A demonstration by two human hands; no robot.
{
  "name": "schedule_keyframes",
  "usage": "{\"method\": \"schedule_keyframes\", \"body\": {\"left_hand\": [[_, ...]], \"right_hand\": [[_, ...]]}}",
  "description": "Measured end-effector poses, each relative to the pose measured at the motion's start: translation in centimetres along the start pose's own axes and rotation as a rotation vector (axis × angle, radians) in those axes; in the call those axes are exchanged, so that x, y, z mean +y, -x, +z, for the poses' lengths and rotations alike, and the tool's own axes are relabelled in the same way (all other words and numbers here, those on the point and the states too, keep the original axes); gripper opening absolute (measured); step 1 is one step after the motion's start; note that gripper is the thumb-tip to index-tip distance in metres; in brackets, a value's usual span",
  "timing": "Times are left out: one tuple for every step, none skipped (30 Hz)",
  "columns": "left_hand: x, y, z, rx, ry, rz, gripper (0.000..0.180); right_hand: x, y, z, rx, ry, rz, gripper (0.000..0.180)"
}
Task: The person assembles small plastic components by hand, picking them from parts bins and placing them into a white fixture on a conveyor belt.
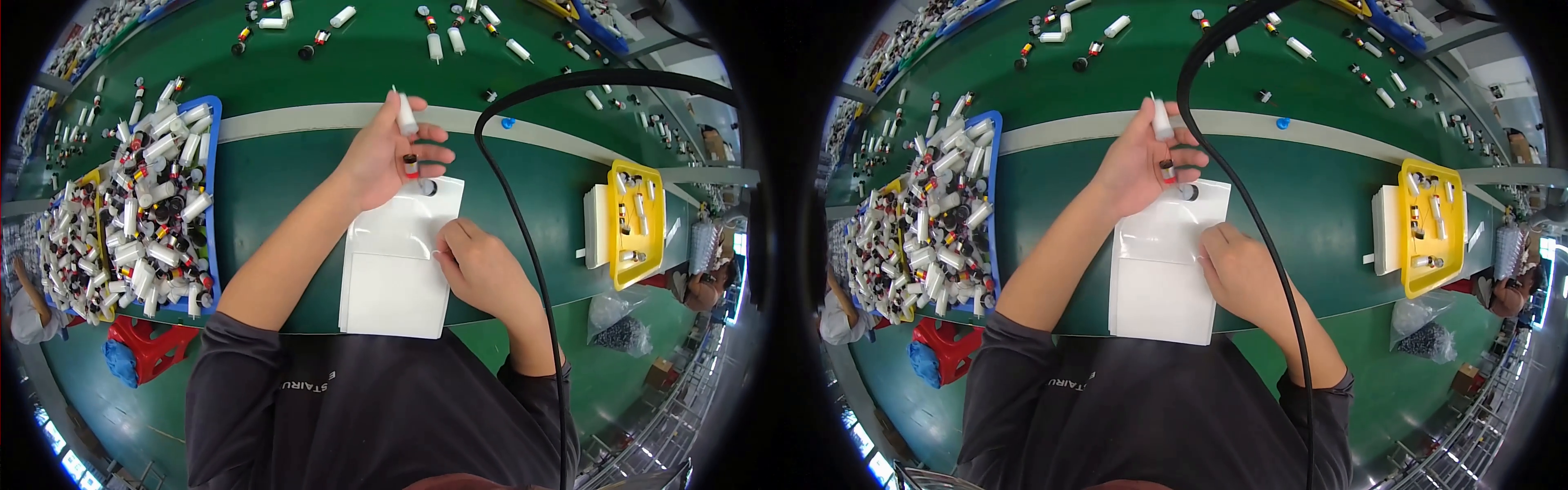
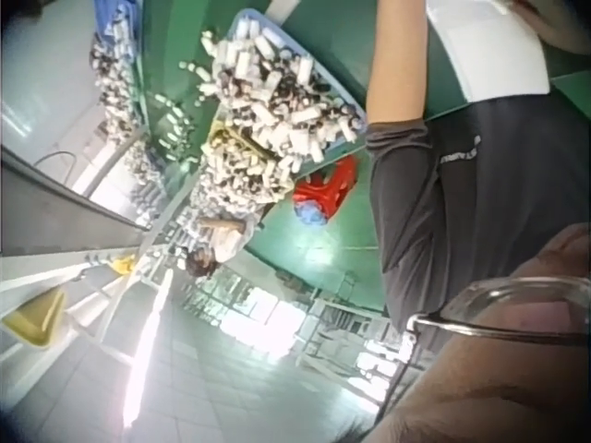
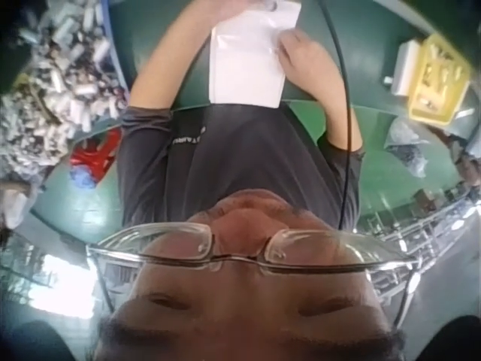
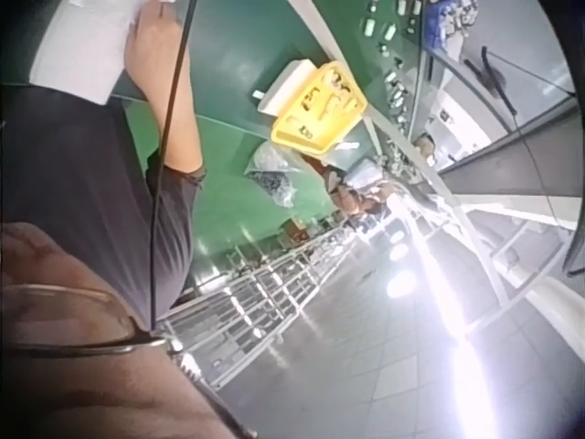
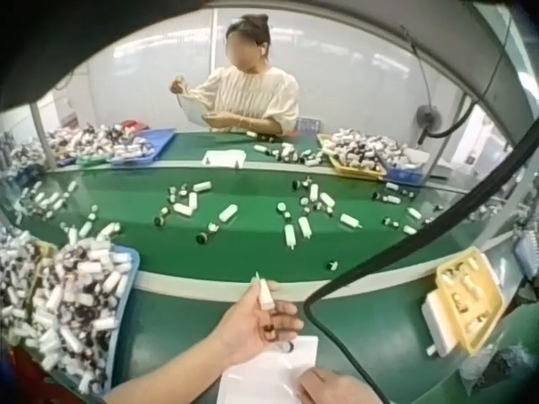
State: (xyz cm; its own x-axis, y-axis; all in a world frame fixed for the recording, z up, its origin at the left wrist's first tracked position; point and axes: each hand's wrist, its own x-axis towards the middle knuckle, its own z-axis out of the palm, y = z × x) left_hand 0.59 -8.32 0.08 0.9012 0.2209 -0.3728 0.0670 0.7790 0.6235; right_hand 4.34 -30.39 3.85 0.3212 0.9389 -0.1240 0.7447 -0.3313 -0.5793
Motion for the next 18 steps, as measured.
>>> {"method": "schedule_keyframes", "body": {"left_hand": [[-0.4,0.0,-0.2,0.032,0.003,-0.080,0.046],[-0.6,-0.1,-0.4,0.029,0.004,-0.080,0.046],[-0.7,-0.3,-0.5,0.036,0.066,-0.081,0.047],[-0.7,-0.5,-0.5,0.041,0.128,-0.081,0.047],[-0.8,-0.4,-0.4,0.038,0.130,-0.081,0.047],[-0.8,-0.3,-0.3,0.027,0.117,-0.076,0.048],[-0.9,-0.2,-0.3,0.017,0.104,-0.070,0.048],[-0.9,-0.2,-0.4,0.016,0.106,-0.068,0.048],[-0.9,-0.3,-0.6,-0.005,0.094,-0.059,0.050],[-0.9,-0.4,-0.7,-0.026,0.083,-0.050,0.051],[-0.9,-0.4,-0.7,-0.027,0.085,-0.050,0.051],[-1.0,-0.4,-0.7,-0.028,0.082,-0.046,0.052],[-1.1,-0.3,-0.7,-0.029,0.078,-0.045,0.052],[-1.1,-0.4,-0.9,-0.029,0.081,-0.049,0.052],[-1.1,-0.7,-1.1,-0.052,0.079,-0.038,0.052],[-1.3,-0.8,-1.2,-0.074,0.078,-0.034,0.052],[-1.3,-1.0,-1.3,-0.073,0.082,-0.045,0.052],[-1.2,-1.1,-1.4,-0.075,0.076,-0.035,0.051]], "right_hand": [[-0.1,0.1,-0.1,0.001,0.003,0.002,0.011],[-0.3,0.2,-0.2,0.010,0.006,0.025,0.011],[-0.5,0.2,-0.2,0.020,0.008,0.048,0.010],[-0.5,0.3,-0.1,0.021,0.012,0.049,0.010],[-0.5,0.4,0.0,0.068,0.002,0.074,0.011],[-0.5,0.5,0.2,0.115,-0.008,0.098,0.011],[-0.5,0.5,0.2,0.115,-0.005,0.098,0.011],[-0.6,0.5,0.2,0.126,-0.004,0.123,0.011],[-0.6,0.5,0.3,0.136,-0.003,0.149,0.011],[-0.7,0.5,0.3,0.135,0.000,0.149,0.011],[-0.7,0.5,0.4,0.132,-0.001,0.165,0.010],[-0.7,0.5,0.5,0.129,-0.003,0.181,0.010],[-0.6,0.5,0.7,0.127,-0.002,0.185,0.010],[-0.4,0.3,0.9,0.159,0.072,0.041,0.010],[-0.1,0.1,1.1,0.191,0.144,-0.102,0.010],[0.1,0.0,1.4,0.186,0.141,-0.092,0.010],[0.2,-0.2,1.7,0.196,0.102,-0.127,0.010],[0.4,-0.3,1.9,0.206,0.062,-0.163,0.011]]}}
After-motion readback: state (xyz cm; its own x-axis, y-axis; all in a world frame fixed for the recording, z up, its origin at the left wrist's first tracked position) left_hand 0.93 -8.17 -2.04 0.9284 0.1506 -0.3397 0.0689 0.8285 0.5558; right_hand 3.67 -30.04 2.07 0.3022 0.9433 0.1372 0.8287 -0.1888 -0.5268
